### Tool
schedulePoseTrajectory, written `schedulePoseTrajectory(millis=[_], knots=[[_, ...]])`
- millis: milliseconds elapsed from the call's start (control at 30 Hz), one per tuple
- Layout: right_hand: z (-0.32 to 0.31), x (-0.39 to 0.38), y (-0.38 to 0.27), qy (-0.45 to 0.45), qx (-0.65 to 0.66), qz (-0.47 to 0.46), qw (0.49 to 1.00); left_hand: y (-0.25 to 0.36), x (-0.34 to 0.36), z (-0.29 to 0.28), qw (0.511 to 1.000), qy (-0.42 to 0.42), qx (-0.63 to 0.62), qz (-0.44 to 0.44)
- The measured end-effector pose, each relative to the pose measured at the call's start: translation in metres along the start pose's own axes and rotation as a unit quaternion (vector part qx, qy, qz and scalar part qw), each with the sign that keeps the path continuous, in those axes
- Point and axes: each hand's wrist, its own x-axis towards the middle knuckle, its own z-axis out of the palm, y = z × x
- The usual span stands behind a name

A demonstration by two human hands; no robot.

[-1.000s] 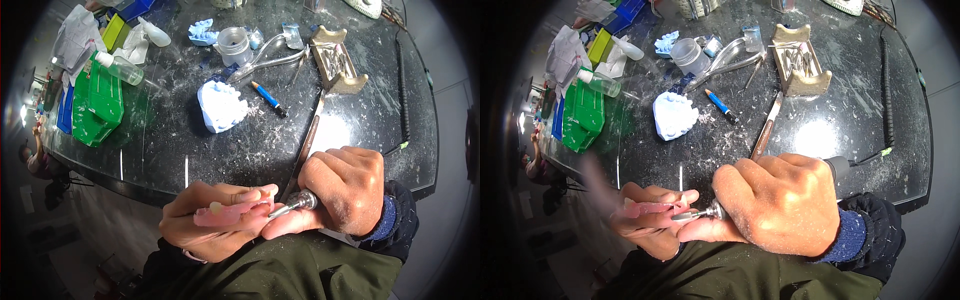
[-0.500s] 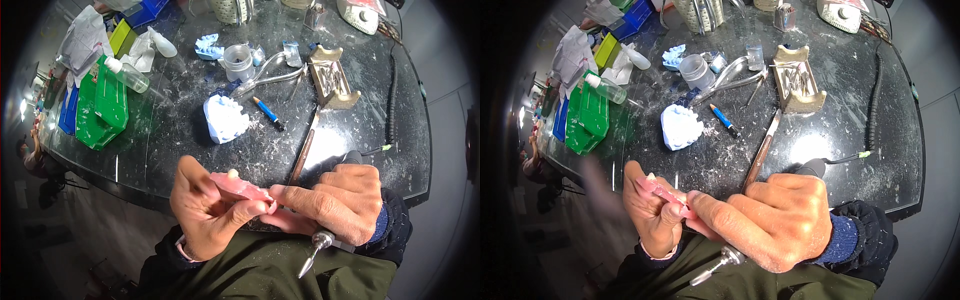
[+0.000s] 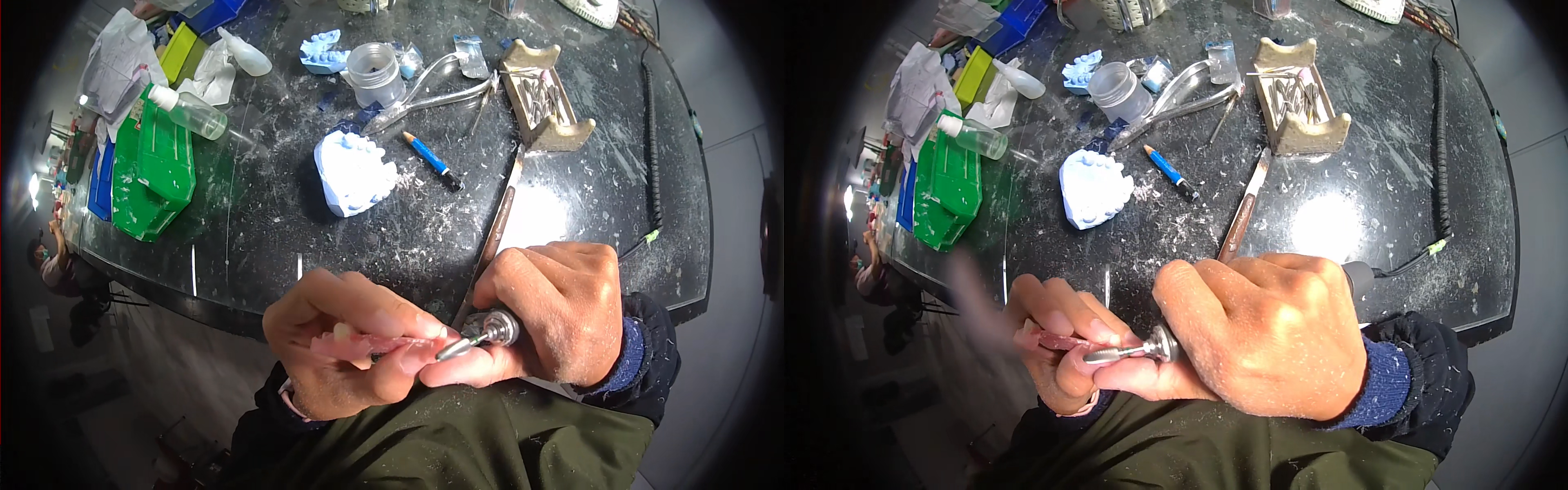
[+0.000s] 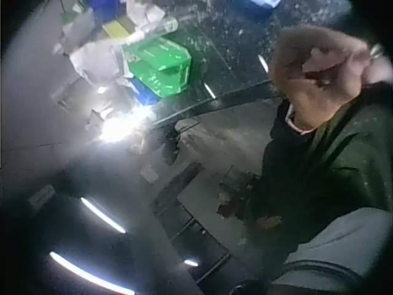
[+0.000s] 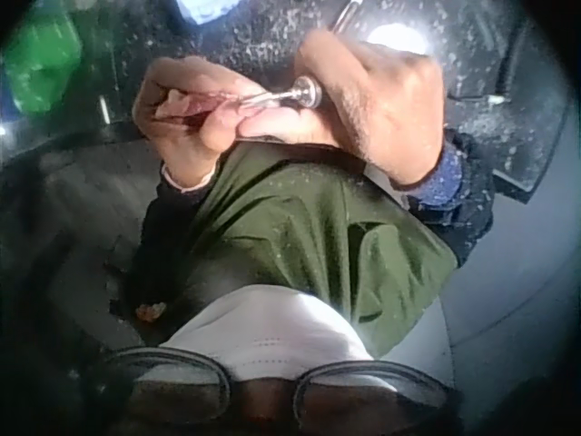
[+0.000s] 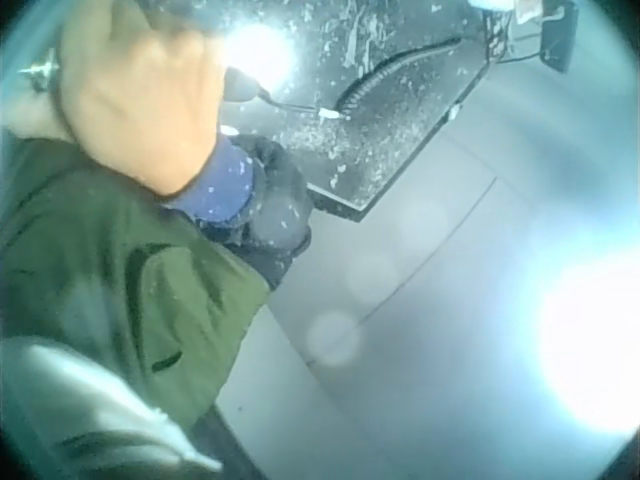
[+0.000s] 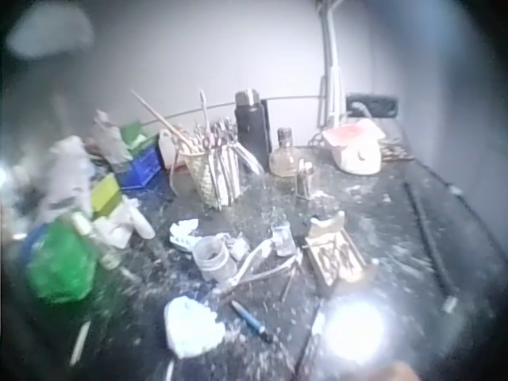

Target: The person trims a dental prosthesis using a rotary tool, swaps the tool's bit for a polishing bur, and polishes the prosthesis with the rotary tool.

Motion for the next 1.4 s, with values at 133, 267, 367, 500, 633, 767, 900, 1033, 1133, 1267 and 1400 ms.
schedulePoseTrajectory(millis=[133,267,367,500,633,767,900,1033,1133,1267,1400], knots=[[0.0,-0.002,-0.001,-0.017,-0.007,0.021,1.0,-0.007,0.001,0.006,0.998,0.027,-0.007,0.062],[0.002,-0.002,-0.001,-0.014,-0.012,0.016,1.0,-0.007,0.002,0.011,0.995,0.061,-0.04,0.074],[0.004,-0.004,0.002,0.0,-0.042,-0.01,0.999,-0.007,0.001,0.01,0.997,0.059,0.01,0.049],[0.004,-0.002,0.0,0.02,-0.075,-0.032,0.996,-0.004,0.002,0.019,0.991,0.107,0.027,0.073],[0.007,-0.002,-0.001,0.033,-0.066,-0.004,0.997,-0.005,0.001,0.014,0.986,0.111,0.085,0.089],[0.005,-0.001,0.001,0.034,-0.11,-0.036,0.993,-0.007,0.0,0.013,0.987,0.117,0.085,0.073],[0.005,-0.001,-0.003,0.045,-0.115,-0.016,0.992,-0.006,-0.002,0.006,0.98,0.067,0.162,0.099],[0.002,0.001,-0.002,0.012,-0.141,-0.049,0.989,-0.005,-0.002,0.008,0.982,0.078,0.15,0.084],[0.004,0.0,-0.002,0.044,-0.124,-0.033,0.991,-0.004,-0.001,0.008,0.98,0.068,0.158,0.096],[0.001,0.0,-0.001,0.022,-0.111,-0.05,0.992,0.0,-0.003,0.014,0.989,0.111,0.09,0.025],[0.0,0.002,0.003,0.019,-0.085,-0.046,0.995,0.002,-0.003,0.006,0.993,0.078,-0.013,-0.083]])
